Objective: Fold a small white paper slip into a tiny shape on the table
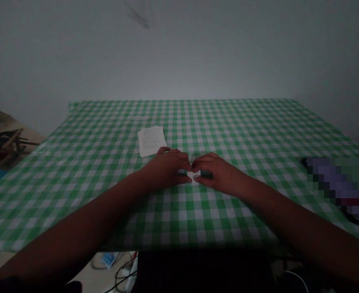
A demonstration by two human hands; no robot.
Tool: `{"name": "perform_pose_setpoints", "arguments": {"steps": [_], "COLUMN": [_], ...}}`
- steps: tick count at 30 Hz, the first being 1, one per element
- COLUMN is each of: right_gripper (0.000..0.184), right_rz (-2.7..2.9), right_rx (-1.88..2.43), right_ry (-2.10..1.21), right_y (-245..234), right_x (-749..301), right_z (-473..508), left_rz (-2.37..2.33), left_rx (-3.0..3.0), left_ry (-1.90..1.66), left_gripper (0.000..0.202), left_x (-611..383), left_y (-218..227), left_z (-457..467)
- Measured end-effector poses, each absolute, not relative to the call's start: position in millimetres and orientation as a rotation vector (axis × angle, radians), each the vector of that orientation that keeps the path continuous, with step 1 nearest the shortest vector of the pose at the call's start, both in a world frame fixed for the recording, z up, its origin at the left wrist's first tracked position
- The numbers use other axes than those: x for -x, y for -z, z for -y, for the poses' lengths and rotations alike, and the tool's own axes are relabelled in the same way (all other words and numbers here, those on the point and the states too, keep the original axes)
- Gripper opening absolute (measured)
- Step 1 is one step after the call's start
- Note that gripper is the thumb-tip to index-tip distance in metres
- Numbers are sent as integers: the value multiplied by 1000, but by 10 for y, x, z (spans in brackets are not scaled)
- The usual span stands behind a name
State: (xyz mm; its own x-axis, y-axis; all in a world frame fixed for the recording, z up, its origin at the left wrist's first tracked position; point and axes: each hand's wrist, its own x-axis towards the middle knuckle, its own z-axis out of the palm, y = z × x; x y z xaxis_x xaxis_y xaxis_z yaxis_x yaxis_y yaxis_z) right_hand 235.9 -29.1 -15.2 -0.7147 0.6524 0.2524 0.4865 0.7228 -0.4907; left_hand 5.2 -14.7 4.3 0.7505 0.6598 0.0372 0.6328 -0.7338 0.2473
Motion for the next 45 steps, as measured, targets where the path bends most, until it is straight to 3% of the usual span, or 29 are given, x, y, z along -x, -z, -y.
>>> {"name": "perform_pose_setpoints", "arguments": {"steps": [14,29,32,36,45], "right_gripper": [28,17,15,26,16], "right_rz": [2562,2560,2534,2483,2373], "right_rx": [822,789,842,973,1176], "right_ry": [-700,-632,-586,-496,-404], "right_y": [101,84,121,180,216], "right_x": [-2508,-2453,-2430,-2423,-2387], "right_z": [206,271,274,262,242], "left_rz": [-1013,-993,-1045,-1074,-1068], "left_rx": [-2754,-2743,-2730,-2708,-2714], "left_ry": [-158,-274,-291,-279,-257], "left_gripper": [26,26,27,29,29], "left_x": [-43,-76,-96,-107,-112], "left_y": [-41,3,32,36,42], "left_z": [140,163,166,170,171]}}
